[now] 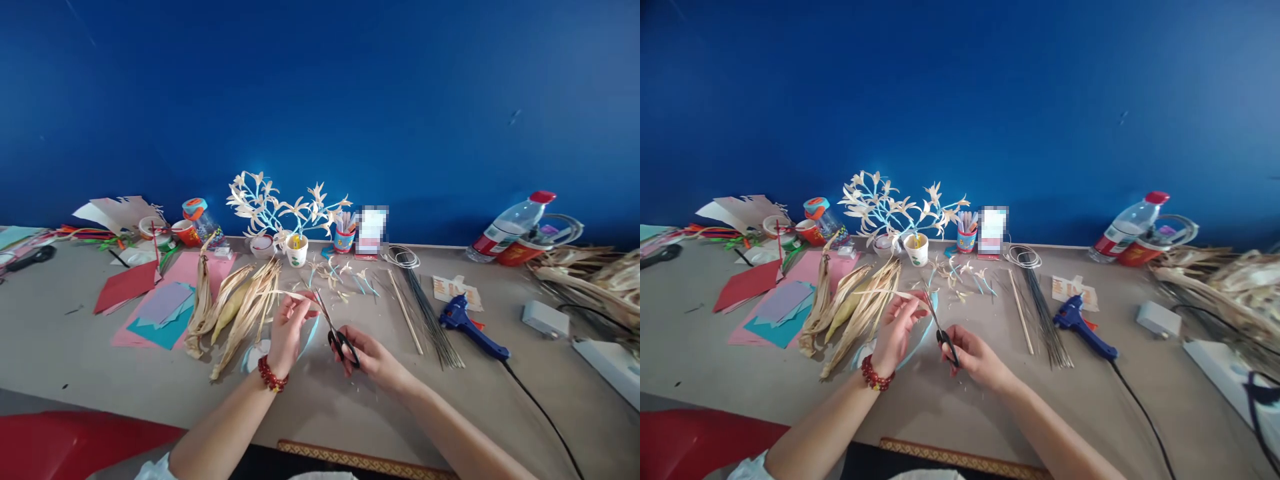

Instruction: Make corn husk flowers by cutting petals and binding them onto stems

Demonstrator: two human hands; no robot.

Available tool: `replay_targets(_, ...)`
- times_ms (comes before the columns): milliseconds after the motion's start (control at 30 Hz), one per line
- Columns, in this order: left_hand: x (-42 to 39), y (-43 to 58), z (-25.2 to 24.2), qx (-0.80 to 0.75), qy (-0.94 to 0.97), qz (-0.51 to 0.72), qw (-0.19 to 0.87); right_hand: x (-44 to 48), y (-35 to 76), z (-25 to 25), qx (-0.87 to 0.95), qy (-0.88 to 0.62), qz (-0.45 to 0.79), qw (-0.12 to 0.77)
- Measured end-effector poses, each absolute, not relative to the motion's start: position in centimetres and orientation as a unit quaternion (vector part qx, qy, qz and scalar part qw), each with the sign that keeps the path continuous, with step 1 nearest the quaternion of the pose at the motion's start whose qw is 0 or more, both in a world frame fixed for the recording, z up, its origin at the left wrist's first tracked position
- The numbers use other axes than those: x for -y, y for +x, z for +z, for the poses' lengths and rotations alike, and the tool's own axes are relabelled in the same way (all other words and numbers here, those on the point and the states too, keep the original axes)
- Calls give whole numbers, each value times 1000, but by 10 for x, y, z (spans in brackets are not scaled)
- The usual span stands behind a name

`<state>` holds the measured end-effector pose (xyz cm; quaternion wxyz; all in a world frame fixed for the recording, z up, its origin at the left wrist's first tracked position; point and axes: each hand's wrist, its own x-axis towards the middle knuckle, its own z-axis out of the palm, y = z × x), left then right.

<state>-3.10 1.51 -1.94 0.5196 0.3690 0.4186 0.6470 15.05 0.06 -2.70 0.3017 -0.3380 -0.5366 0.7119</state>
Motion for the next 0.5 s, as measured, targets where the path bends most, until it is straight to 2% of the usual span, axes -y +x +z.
replay_targets(167,-15,-33,-13,-402,366,665,513,8,150,-33,543,-331,708,308)
replay_targets(267,-15,-36,-9,-399,387,657,509,9,158,-30,578,-313,699,282)
replay_targets(367,-17,-44,-6,-424,411,617,520,2,168,-21,609,-302,695,231)
replay_targets(500,-22,-54,0,-412,439,531,597,-7,178,-11,621,-302,702,175)
